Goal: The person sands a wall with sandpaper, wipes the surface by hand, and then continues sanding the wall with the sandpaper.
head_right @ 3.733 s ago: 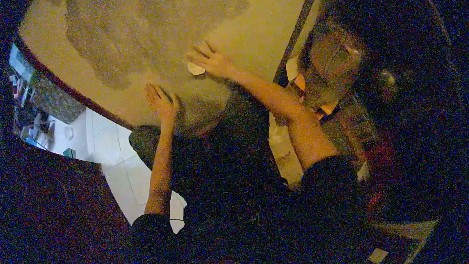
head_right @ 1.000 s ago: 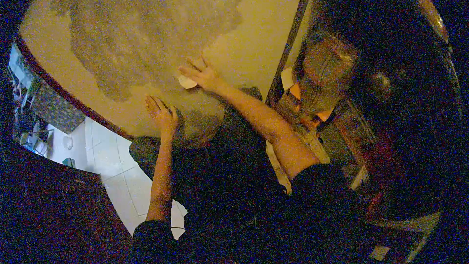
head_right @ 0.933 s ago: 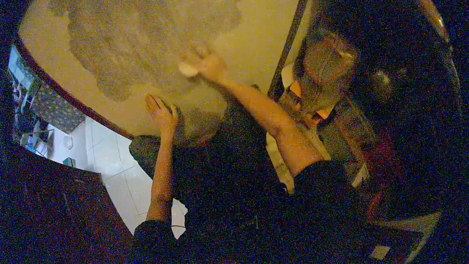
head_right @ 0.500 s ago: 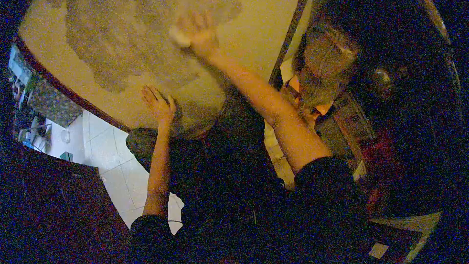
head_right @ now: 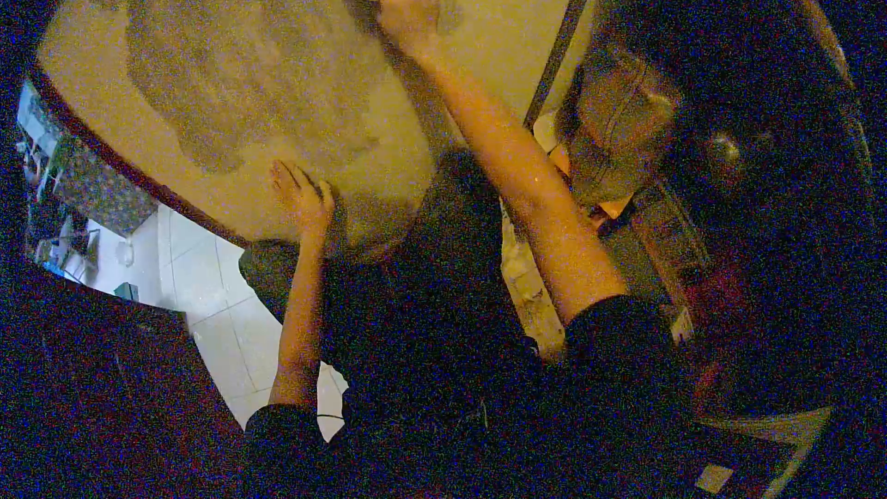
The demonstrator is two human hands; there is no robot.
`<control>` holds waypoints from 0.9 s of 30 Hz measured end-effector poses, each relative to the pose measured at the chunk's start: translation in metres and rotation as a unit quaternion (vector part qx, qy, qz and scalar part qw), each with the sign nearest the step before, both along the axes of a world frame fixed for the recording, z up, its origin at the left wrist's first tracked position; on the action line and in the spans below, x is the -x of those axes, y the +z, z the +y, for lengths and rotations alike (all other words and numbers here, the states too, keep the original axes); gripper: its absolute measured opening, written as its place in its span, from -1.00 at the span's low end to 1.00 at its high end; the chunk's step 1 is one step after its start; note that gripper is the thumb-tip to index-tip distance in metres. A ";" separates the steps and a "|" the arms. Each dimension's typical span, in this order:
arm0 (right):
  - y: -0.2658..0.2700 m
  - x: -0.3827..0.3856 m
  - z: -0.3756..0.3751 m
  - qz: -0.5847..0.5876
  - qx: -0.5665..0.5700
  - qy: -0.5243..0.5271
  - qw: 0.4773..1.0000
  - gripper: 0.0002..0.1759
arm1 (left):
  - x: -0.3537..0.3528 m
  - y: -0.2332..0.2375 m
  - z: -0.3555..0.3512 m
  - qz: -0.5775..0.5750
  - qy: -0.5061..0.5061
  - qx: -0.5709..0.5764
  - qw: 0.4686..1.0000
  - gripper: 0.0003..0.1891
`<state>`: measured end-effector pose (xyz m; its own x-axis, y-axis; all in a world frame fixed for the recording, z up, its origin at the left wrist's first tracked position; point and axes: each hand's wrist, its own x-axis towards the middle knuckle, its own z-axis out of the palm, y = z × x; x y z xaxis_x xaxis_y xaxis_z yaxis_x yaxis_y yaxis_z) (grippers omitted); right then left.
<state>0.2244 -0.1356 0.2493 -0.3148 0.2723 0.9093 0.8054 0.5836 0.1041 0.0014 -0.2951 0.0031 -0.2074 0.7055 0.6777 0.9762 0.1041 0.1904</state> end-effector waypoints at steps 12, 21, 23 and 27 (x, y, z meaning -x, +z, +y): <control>-0.180 -0.011 -0.020 -0.275 -0.030 0.124 0.953 -0.31 | 0.000 0.001 0.004 -0.016 -0.020 -0.020 0.999 -0.24; -0.001 -0.019 0.024 -0.014 -0.118 -0.001 0.993 -0.30 | -0.004 0.007 0.002 0.005 -0.009 -0.003 1.000 -0.20; 0.015 -0.007 0.031 0.070 -0.236 0.006 0.969 -0.32 | -0.005 0.010 0.003 0.006 -0.010 -0.015 1.000 -0.20; -0.071 0.028 0.003 -0.017 -0.032 0.036 0.999 -0.35 | -0.006 0.014 0.001 0.001 -0.011 -0.020 1.000 -0.20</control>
